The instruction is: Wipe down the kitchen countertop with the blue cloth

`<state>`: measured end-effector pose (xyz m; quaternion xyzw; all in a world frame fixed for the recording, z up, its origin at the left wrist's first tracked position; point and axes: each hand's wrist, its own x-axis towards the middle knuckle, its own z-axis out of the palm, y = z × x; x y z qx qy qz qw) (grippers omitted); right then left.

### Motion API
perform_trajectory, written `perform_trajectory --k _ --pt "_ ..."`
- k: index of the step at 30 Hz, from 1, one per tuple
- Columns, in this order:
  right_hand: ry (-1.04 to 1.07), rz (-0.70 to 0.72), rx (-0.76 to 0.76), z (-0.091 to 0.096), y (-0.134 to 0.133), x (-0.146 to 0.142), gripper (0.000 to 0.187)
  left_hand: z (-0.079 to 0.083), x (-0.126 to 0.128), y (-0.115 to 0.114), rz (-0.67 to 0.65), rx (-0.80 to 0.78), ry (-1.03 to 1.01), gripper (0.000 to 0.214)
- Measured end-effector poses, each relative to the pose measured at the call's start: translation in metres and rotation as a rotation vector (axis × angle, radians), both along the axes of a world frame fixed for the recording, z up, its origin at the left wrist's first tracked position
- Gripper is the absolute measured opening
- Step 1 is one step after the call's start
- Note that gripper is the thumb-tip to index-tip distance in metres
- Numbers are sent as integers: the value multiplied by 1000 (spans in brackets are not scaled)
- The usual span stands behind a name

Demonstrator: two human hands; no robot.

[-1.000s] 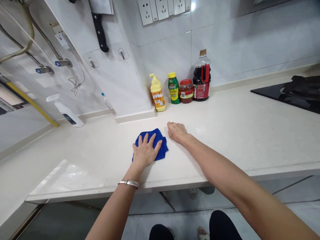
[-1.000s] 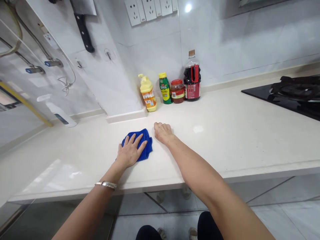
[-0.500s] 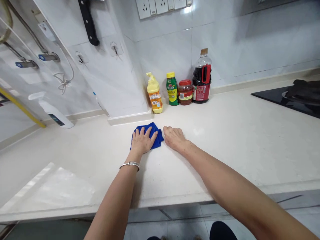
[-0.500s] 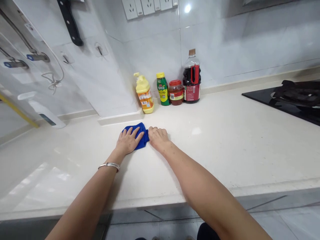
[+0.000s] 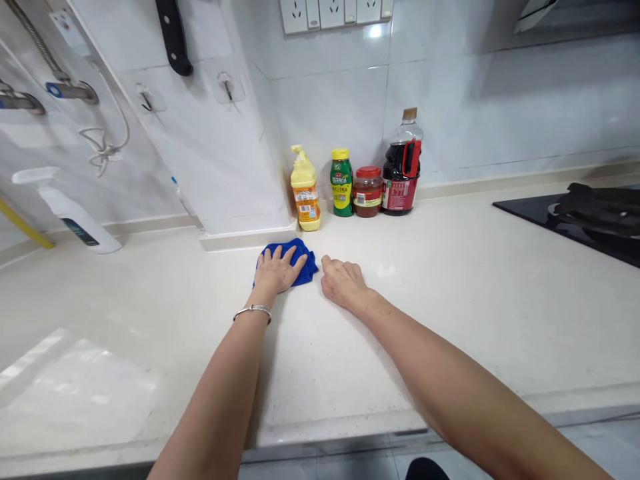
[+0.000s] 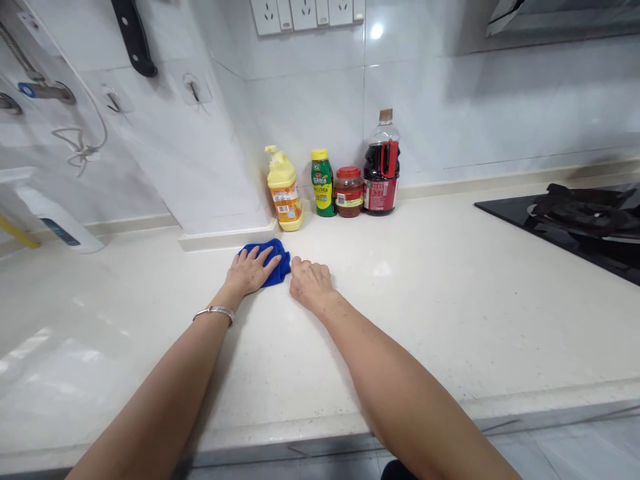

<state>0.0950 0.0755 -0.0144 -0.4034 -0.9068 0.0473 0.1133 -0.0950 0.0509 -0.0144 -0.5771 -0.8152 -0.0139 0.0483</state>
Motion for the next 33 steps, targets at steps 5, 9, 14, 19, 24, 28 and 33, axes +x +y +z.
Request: perform_trajectory --k 5,9,14,19,24,28,33 --pt "17 9 -4 -3 12 0 33 5 11 -11 67 -22 -19 75" --pt "26 8 -8 -5 16 1 32 6 23 -30 80 -45 -13 76" --pt "42 12 -17 -6 16 3 33 5 41 -61 56 -55 -3 76" --pt "61 22 -32 -4 16 6 32 5 62 -90 23 -47 -4 73" --pt "70 42 -51 -4 15 9 32 4 85 -112 -12 -36 47 70" --pt "67 55 -47 -5 13 11 33 3 103 -126 -29 -33 61 69" --pt "68 49 -37 -3 10 13 35 -2 123 -136 -74 -3 49 72"
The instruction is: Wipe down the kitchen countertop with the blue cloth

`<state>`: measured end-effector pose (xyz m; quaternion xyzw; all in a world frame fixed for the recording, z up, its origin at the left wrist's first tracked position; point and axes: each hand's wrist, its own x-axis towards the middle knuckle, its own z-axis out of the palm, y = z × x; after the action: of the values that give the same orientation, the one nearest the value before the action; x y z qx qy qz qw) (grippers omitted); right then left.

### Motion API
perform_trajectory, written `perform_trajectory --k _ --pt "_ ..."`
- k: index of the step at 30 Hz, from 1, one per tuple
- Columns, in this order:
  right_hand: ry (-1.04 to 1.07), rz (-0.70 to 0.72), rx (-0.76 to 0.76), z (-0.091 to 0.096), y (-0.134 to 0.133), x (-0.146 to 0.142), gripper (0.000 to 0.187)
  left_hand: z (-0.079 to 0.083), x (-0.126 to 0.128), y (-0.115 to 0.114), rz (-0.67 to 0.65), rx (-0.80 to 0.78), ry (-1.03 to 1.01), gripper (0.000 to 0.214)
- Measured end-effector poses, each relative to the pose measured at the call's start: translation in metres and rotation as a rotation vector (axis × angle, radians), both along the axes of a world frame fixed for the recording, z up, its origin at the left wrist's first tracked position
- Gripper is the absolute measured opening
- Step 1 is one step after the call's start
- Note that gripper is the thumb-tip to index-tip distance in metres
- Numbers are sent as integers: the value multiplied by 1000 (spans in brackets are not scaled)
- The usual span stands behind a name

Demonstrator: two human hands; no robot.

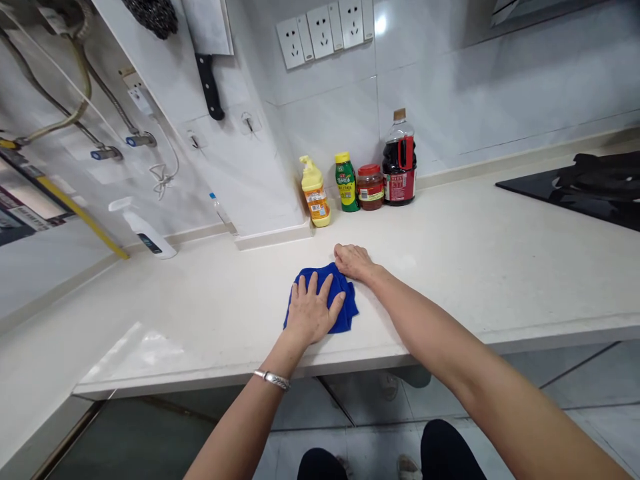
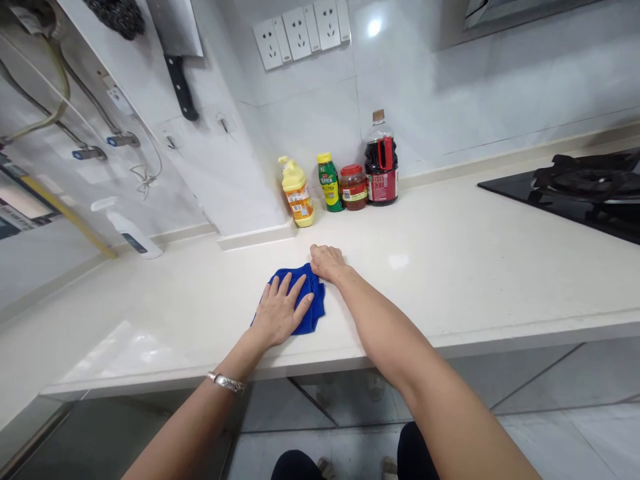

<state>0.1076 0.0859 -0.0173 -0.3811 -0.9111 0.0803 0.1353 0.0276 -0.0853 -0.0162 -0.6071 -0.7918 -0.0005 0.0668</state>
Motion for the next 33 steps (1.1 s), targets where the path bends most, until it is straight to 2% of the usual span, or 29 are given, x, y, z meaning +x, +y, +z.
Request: perform_trajectory --k 8,18,25,33 --pt "35 3 -8 -4 17 -2 30 -2 25 -5 -85 22 -77 75" --pt "72 30 -23 -3 20 6 29 -2 12 -12 -135 20 -127 75" --pt "78 31 -25 -5 20 6 29 -3 -18 -28 -96 25 -102 71" --pt "51 27 -31 1 13 9 29 -5 -87 -60 -14 31 -34 65"
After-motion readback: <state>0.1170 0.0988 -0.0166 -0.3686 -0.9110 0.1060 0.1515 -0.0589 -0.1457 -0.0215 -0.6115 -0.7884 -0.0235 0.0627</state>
